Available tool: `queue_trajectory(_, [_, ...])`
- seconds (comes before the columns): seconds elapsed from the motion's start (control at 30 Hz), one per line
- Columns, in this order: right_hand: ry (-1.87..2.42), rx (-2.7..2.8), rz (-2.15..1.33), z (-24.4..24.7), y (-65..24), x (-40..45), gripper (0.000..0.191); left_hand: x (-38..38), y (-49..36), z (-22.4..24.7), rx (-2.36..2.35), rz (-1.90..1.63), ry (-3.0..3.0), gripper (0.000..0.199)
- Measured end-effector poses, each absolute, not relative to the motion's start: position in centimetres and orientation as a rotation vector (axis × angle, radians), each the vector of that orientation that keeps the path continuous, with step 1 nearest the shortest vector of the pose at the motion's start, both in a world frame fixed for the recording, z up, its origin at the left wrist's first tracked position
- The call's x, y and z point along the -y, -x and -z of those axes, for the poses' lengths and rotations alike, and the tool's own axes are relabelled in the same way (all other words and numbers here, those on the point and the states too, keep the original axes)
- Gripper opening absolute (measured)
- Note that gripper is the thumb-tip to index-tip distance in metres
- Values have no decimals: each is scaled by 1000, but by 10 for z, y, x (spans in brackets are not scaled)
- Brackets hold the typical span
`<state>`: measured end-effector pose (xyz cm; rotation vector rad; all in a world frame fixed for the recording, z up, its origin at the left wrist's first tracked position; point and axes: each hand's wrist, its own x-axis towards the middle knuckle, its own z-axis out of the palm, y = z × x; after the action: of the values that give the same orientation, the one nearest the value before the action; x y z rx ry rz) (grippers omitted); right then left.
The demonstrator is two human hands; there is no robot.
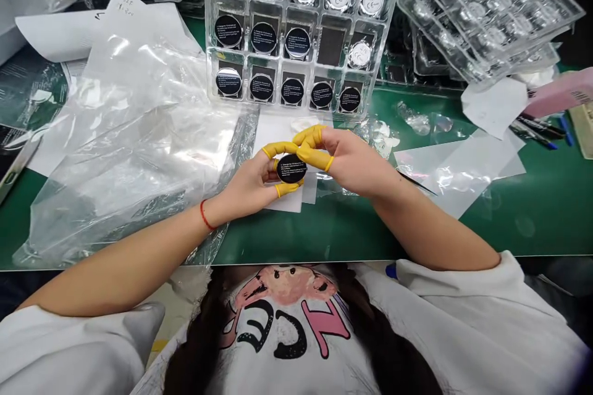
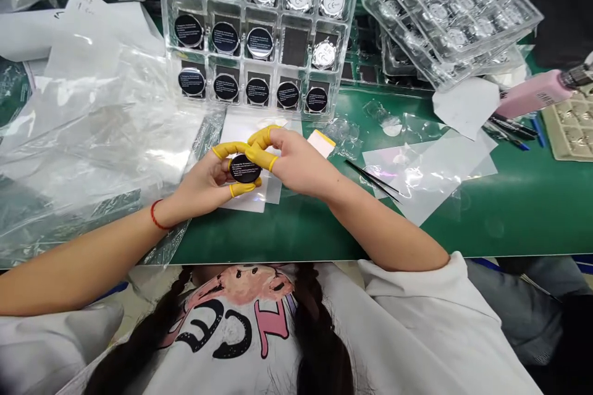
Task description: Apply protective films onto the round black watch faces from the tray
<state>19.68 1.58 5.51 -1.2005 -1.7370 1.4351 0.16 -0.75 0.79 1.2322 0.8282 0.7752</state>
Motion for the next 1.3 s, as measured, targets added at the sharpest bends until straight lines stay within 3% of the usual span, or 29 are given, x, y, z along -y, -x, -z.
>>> queue_trajectory(0.2, [1305,1643,-1538,-53,-194,-15,27,9,0,-5,-816,-764,-1200,53])
queue_trajectory(1.3, [1264,1667,-1323,-48,-191,-5,18,9,-3,-14,-800,-793,-1211,49])
